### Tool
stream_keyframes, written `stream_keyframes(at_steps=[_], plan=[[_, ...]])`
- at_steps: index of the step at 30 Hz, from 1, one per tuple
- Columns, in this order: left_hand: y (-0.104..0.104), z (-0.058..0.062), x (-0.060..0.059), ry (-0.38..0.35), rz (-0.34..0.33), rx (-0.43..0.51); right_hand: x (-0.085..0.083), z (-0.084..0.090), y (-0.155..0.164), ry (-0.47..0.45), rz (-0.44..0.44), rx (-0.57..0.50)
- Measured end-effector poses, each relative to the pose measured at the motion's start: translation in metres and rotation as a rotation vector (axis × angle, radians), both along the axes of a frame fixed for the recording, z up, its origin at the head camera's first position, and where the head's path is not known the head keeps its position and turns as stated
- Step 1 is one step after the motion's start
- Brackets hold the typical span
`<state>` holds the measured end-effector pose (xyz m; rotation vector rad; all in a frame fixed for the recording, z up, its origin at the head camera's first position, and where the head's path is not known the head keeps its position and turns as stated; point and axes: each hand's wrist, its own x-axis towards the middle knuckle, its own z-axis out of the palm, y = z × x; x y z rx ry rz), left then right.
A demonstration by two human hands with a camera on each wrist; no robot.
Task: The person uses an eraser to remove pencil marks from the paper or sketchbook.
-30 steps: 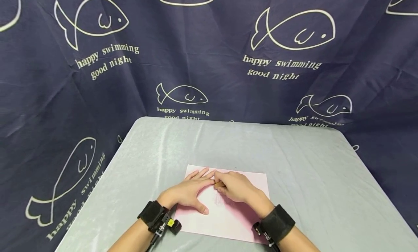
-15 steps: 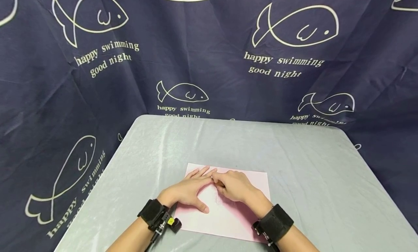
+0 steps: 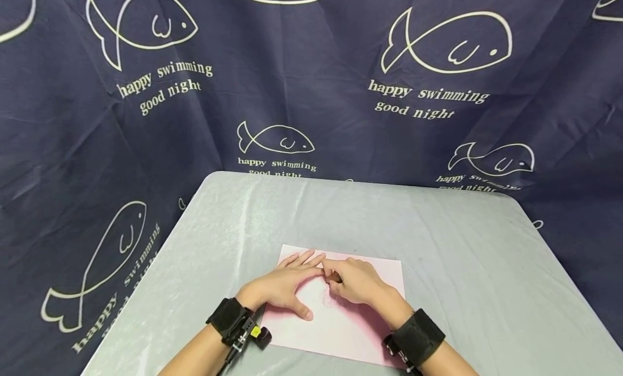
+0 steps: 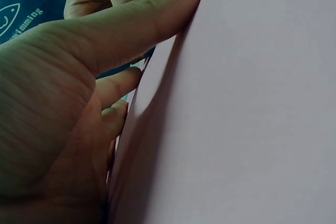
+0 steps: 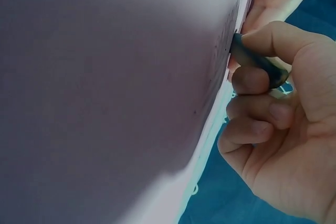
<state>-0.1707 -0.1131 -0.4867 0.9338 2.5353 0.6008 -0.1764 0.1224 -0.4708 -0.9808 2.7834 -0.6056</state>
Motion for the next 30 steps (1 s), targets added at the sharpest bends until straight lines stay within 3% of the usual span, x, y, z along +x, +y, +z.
stream_keyframes(at_steps=[13,30], plan=[[0.0,-0.001,0.0,-0.001,-0.025,0.025,0.01,0.005,0.025,-0.068,-0.099,0.016],[0.0,0.0,0.002,-0.012,-0.009,0.02,0.018,0.003,0.06,-0.147,-0.175,-0.065]])
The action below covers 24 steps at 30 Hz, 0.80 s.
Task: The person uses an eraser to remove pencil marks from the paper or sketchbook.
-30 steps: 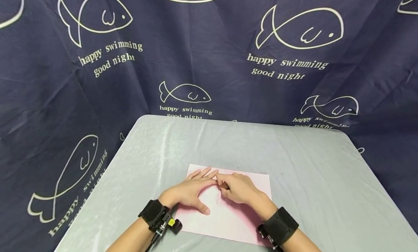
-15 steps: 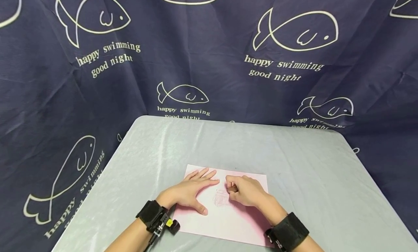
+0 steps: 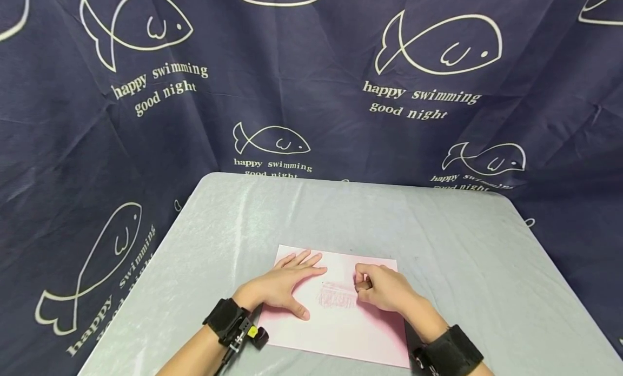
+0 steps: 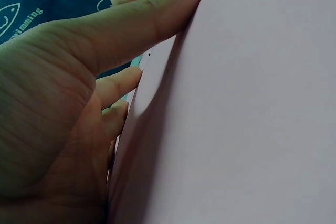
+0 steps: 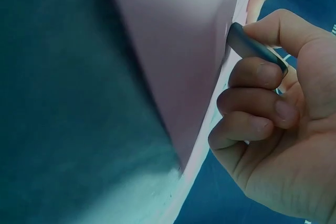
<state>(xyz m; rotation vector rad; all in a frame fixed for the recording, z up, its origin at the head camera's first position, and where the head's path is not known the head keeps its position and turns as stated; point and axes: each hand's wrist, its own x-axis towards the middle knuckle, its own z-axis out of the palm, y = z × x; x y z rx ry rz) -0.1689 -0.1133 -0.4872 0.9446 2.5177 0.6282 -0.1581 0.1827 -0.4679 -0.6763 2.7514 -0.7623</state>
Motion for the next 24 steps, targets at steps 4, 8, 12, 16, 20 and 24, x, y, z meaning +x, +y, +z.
stream_keyframes(at_steps=[4,8,12,16,20,24], plan=[[0.0,-0.001,-0.001,0.001,-0.001,-0.001,0.001,0.001,0.004,-0.017,0.0,-0.025],[0.0,-0.003,-0.002,0.003,-0.004,0.0,0.002,0.002,0.004,-0.01,-0.036,0.024],[-0.002,-0.004,-0.002,-0.001,-0.001,0.0,0.004,0.005,-0.001,0.043,-0.069,0.108],[-0.002,-0.003,-0.002,-0.005,-0.004,0.004,0.007,0.008,-0.005,0.098,-0.059,0.157],[-0.002,-0.003,-0.002,-0.004,-0.007,0.011,0.007,0.014,-0.009,0.166,-0.006,0.217],[-0.002,-0.002,-0.002,0.003,-0.009,0.006,0.004,0.022,-0.018,0.172,0.06,0.235]])
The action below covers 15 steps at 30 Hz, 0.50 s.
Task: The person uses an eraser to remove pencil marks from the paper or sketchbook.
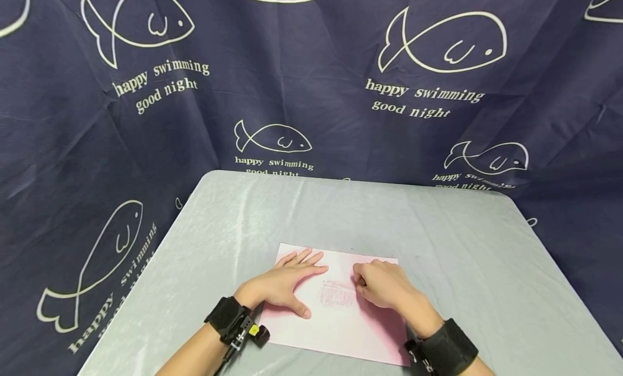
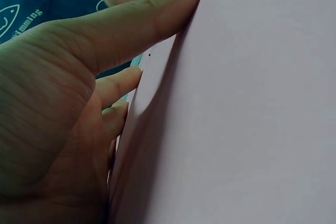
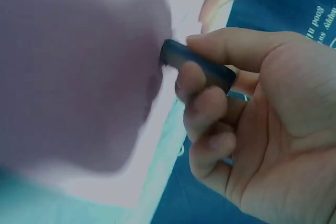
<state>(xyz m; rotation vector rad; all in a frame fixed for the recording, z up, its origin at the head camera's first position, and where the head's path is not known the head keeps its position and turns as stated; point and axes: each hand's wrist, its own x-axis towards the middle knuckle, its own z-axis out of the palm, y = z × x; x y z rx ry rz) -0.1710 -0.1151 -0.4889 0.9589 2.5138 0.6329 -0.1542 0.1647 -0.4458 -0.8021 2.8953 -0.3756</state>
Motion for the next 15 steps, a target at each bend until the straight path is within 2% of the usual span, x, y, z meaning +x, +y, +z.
stream_keyframes(at_steps=[4,7,11,15], plan=[[-0.001,0.0,0.0,0.011,-0.005,-0.006,-0.005,0.0,-0.019,-0.088,0.054,-0.105],[-0.001,0.0,0.0,0.014,-0.005,-0.009,-0.01,-0.008,-0.034,-0.094,0.113,-0.195],[-0.001,0.0,0.001,0.008,0.01,-0.015,-0.015,-0.016,-0.053,-0.061,0.146,-0.225],[0.0,0.002,0.002,0.017,0.018,-0.021,-0.021,-0.021,-0.06,-0.087,0.13,-0.237]])
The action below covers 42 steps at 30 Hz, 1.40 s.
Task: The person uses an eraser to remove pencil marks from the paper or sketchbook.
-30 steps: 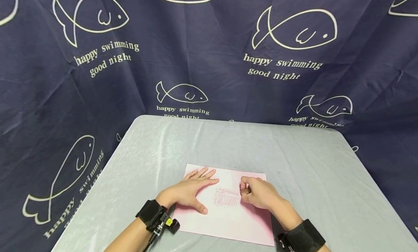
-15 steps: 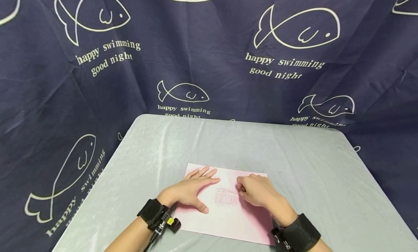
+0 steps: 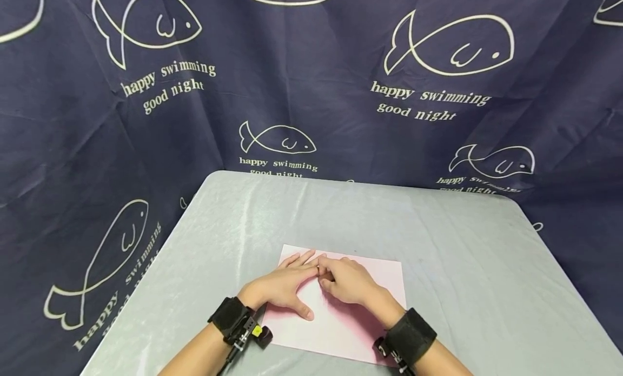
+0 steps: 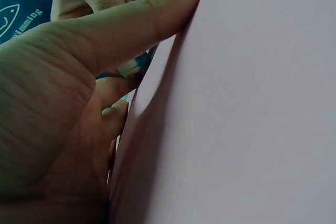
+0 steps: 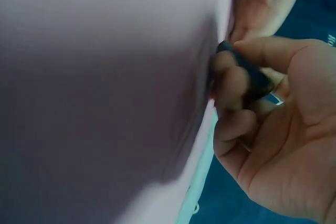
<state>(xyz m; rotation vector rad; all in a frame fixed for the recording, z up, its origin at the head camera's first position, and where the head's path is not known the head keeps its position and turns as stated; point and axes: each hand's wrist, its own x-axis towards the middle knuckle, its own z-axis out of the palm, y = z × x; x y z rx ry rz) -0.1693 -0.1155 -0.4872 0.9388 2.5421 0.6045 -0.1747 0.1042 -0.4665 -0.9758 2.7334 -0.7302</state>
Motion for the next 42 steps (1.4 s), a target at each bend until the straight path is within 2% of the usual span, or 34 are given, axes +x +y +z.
stream_keyframes(at_steps=[5,8,17,22,31,42], plan=[[0.002,0.002,0.0,0.005,-0.013,0.004,-0.004,-0.002,0.006,-0.123,-0.069,-0.039],[0.003,0.002,-0.001,0.005,-0.019,0.007,-0.005,-0.003,0.009,-0.159,-0.099,-0.039],[0.005,0.003,-0.002,0.001,-0.032,0.018,-0.003,-0.005,0.016,-0.169,-0.15,-0.052],[0.004,0.004,-0.002,-0.016,-0.03,0.026,-0.002,-0.007,0.022,-0.19,-0.156,-0.065],[0.002,0.003,-0.002,-0.003,-0.026,0.015,0.001,-0.009,0.036,-0.204,-0.159,-0.085],[0.001,0.003,-0.001,-0.015,-0.021,0.02,0.01,-0.009,0.054,-0.193,-0.221,-0.043]])
